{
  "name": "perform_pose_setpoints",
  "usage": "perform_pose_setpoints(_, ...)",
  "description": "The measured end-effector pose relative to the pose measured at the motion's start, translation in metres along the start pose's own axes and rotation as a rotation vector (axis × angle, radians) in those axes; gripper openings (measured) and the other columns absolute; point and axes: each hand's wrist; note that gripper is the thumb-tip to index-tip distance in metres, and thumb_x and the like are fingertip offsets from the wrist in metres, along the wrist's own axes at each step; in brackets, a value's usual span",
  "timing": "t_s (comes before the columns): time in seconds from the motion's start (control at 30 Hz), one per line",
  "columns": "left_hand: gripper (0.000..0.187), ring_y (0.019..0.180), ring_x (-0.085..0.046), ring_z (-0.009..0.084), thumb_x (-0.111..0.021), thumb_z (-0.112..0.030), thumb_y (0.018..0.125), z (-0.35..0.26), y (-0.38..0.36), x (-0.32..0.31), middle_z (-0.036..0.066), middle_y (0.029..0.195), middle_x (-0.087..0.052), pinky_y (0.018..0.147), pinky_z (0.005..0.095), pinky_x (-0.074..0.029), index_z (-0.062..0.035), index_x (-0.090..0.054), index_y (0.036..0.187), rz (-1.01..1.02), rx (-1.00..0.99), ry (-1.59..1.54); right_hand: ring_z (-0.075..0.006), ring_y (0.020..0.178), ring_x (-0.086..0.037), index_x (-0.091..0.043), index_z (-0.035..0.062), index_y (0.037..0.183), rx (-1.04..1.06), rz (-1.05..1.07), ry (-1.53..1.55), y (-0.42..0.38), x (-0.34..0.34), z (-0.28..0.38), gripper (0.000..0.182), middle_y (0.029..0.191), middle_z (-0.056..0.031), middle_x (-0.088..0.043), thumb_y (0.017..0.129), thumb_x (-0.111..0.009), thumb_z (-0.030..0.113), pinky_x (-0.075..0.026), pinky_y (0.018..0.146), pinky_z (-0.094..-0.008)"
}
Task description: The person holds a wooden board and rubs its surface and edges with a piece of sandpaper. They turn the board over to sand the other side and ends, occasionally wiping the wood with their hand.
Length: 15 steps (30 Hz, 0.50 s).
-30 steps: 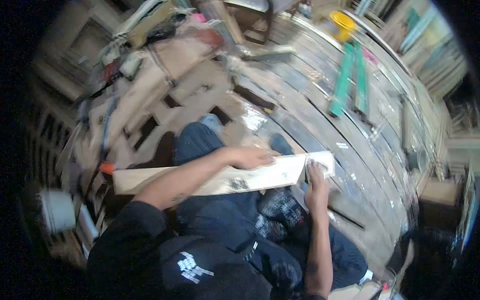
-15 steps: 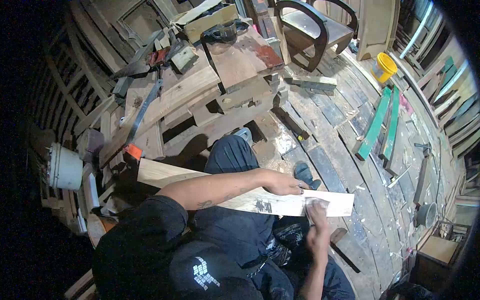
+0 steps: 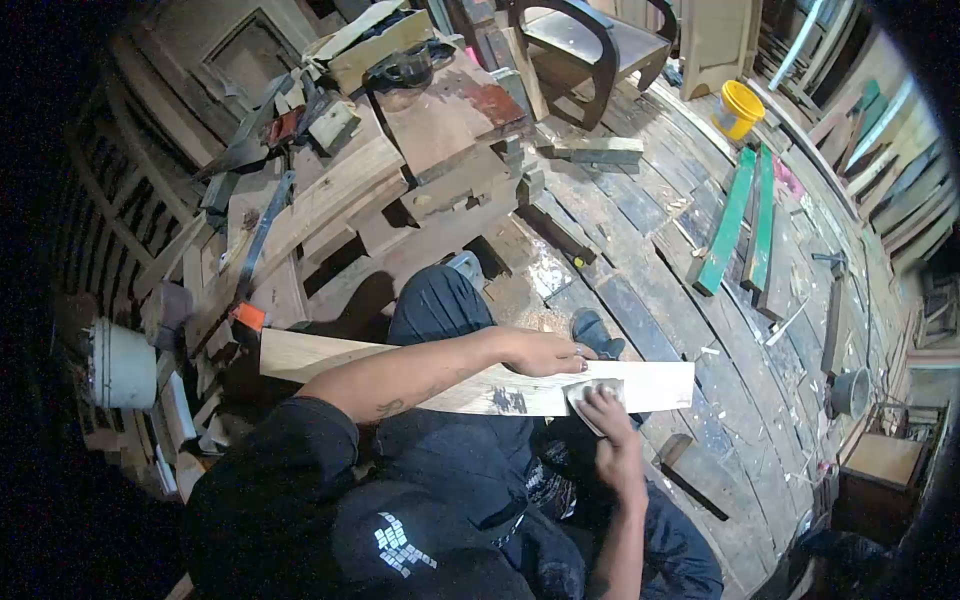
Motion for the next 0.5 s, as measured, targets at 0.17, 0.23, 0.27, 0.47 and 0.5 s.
perform_pose_setpoints(0.17, 0.058, 0.137, -0.053, 0.0390, -0.039, -0.043, 0.111, -0.018, -0.007, 0.008, 0.024, 0.150, -0.054, 0.116, 0.0428, -0.039, -0.0096, -0.041, 0.158, 0.010, 0.105, 0.025, -0.0317, 0.147, -0.048, -0.069, 0.0001, 0.133, -0.303, -0.471, 0.113, -0.005, 0.021, -0.085, 0.053, 0.148, -0.0210, -0.060, 0.088, -0.045, -0.013, -0.030, 0.124, -0.0397)
perform_pose_setpoints(0.23, 0.057, 0.138, -0.053, 0.0374, -0.039, -0.043, 0.111, 0.006, 0.004, -0.001, 0.022, 0.152, -0.054, 0.117, 0.0425, -0.039, -0.0106, -0.043, 0.158, -0.008, 0.058, 0.045, -0.0314, 0.146, -0.049, -0.069, -0.0001, 0.134, -0.279, -0.462, 0.057, -0.001, 0.015, -0.068, 0.052, 0.148, -0.0220, -0.059, 0.088, -0.046, -0.012, -0.031, 0.124, -0.0403)
perform_pose_setpoints(0.27, 0.056, 0.138, -0.054, 0.0377, -0.040, -0.042, 0.111, -0.001, -0.001, -0.001, 0.023, 0.151, -0.055, 0.116, 0.0422, -0.040, -0.0109, -0.042, 0.158, -0.025, 0.083, 0.012, -0.0316, 0.145, -0.049, -0.068, 0.0003, 0.135, -0.193, -0.395, 0.006, -0.003, 0.003, -0.060, 0.056, 0.148, -0.0219, -0.059, 0.085, -0.047, -0.014, -0.030, 0.125, -0.0407)
perform_pose_setpoints(0.47, 0.058, 0.141, -0.051, 0.0364, -0.040, -0.044, 0.112, -0.018, -0.015, 0.010, 0.024, 0.153, -0.053, 0.118, 0.0395, -0.038, -0.0036, -0.046, 0.153, -0.021, 0.129, -0.027, -0.0349, 0.146, -0.048, -0.070, 0.0040, 0.131, 0.074, -0.145, 0.114, 0.003, -0.015, -0.025, 0.067, 0.145, -0.0170, -0.062, 0.072, -0.043, -0.015, -0.030, 0.126, -0.0442)
perform_pose_setpoints(0.5, 0.058, 0.141, -0.051, 0.0364, -0.040, -0.043, 0.112, -0.013, -0.011, 0.009, 0.023, 0.153, -0.053, 0.118, 0.0397, -0.038, -0.0032, -0.046, 0.153, -0.027, 0.107, -0.015, -0.0335, 0.144, -0.050, -0.070, 0.0027, 0.131, -0.045, -0.296, 0.089, 0.004, -0.007, -0.046, 0.065, 0.144, -0.0185, -0.063, 0.076, -0.042, -0.016, -0.031, 0.125, -0.0425)
Point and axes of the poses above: each hand's wrist, its own y-axis towards the middle knuckle, its own x-axis out of the back of the hand, z = x × y
